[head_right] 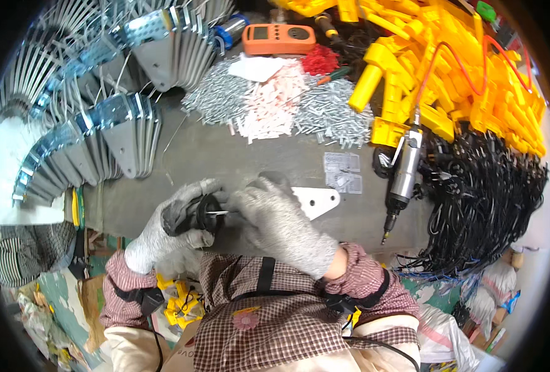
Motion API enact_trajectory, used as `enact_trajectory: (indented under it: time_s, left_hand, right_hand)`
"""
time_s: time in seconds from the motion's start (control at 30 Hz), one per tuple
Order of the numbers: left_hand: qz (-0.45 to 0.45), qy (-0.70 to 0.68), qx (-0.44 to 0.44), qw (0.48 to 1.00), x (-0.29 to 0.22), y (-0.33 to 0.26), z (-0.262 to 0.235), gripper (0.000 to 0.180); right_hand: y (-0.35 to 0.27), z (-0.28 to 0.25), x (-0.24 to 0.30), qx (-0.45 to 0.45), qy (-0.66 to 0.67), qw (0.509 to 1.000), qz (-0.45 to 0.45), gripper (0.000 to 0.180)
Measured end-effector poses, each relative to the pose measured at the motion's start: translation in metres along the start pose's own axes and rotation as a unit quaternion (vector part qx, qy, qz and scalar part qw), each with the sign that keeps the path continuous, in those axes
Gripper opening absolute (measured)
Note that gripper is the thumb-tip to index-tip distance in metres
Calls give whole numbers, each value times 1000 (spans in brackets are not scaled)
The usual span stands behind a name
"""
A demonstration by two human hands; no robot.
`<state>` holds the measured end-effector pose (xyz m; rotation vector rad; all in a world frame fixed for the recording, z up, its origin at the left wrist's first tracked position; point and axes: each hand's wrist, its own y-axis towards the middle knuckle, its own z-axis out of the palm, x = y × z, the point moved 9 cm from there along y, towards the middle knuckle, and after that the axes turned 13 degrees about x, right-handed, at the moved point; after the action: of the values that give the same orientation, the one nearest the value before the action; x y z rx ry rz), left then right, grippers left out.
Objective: Assembling industrial or lighting components using metal plates, plastic parts, and wiring with various hand and power tools.
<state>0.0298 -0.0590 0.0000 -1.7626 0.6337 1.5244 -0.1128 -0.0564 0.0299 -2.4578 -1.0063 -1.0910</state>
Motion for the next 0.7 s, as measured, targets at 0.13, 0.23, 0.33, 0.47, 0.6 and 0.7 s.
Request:
enact_trajectory:
  time_s: [0.13, 0.23, 0.33, 0.47, 0.6, 0.7]
  left_hand:
    - [3, 275, -19, 961, -16, 10, 13, 84]
    - [3, 357, -11, 934, -17, 25, 28, 89]
    - [22, 413, 15, 910, -24, 47, 44, 88]
    - [43, 414, 0, 909, -15, 46, 42, 87]
    - [61, 392, -29, 917, -18, 38, 46, 82]
    - [54, 405, -16, 913, -11, 39, 51, 87]
  right_hand:
    - [-8, -42, -11, -26, -29, 999, -9, 24]
    - [-18, -153, -50, -145, -148, 969, 136, 30]
    - [-29, -250, -128, -169, -420, 824, 341, 53]
    - [-1, -273, -175, -49, -402, 821, 403, 68]
    - [-1, -264, -191, -21, -462, 810, 361, 66]
    - [-7, -281, -183, -118, -406, 849, 317, 64]
